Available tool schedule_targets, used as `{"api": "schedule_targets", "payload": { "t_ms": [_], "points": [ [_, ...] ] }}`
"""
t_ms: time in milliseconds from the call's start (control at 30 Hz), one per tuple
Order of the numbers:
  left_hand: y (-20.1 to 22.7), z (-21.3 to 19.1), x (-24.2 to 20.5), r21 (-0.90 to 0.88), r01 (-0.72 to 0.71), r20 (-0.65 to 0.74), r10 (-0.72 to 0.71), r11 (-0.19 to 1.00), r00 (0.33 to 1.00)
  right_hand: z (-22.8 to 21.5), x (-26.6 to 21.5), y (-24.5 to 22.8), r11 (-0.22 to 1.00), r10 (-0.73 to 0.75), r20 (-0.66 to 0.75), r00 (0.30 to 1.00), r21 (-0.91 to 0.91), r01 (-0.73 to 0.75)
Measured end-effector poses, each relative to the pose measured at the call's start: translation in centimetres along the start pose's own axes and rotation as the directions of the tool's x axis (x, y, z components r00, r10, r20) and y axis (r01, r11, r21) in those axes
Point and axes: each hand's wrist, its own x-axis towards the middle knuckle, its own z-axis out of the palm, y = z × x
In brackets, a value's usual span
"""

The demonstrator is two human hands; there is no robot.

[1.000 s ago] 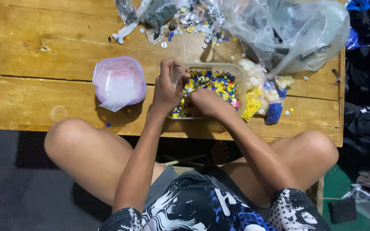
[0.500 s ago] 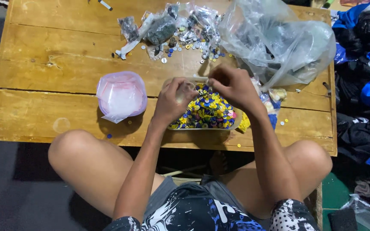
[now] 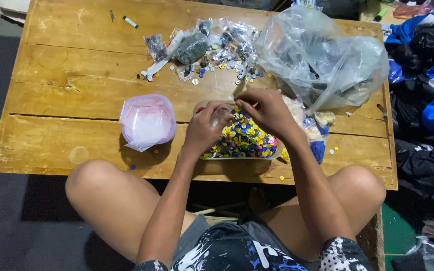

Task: Sorting small colorful buttons from a tray into a pink bowl

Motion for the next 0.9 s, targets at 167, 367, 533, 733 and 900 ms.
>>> {"api": "schedule_targets", "payload": {
  "t_ms": [167, 367, 533, 733, 900],
  "points": [
    [-1.8, 1.0, 0.5, -0.032, -0.016, -0.126, 0.012, 0.999, 0.992, 4.9, -1.4, 2.8, 0.911, 0.083, 0.249, 0.965, -0.411, 0.028],
    [-1.3, 0.4, 0.7, -0.083, -0.041, -0.155, 0.028, 0.996, 0.988, 6.8, -1.3, 5.6, 0.969, 0.095, 0.324, 0.941, -0.246, -0.013],
    [-1.0, 0.4, 0.8, -0.120, -0.025, -0.126, 0.010, 0.992, 0.992, 4.3, -1.5, 6.0, 0.986, 0.162, 0.243, 0.956, -0.007, -0.165],
    [-1.0, 0.1, 0.8, -0.174, 0.012, -0.095, -0.028, 0.985, 0.995, 3.6, -1.2, 5.9, 0.953, 0.198, 0.245, 0.949, 0.178, -0.245],
    [-0.9, 0.1, 0.7, -0.145, 0.026, -0.061, -0.035, 0.989, 0.997, 5.4, -1.7, 5.3, 0.932, 0.048, 0.217, 0.975, -0.360, 0.034]
  ]
}}
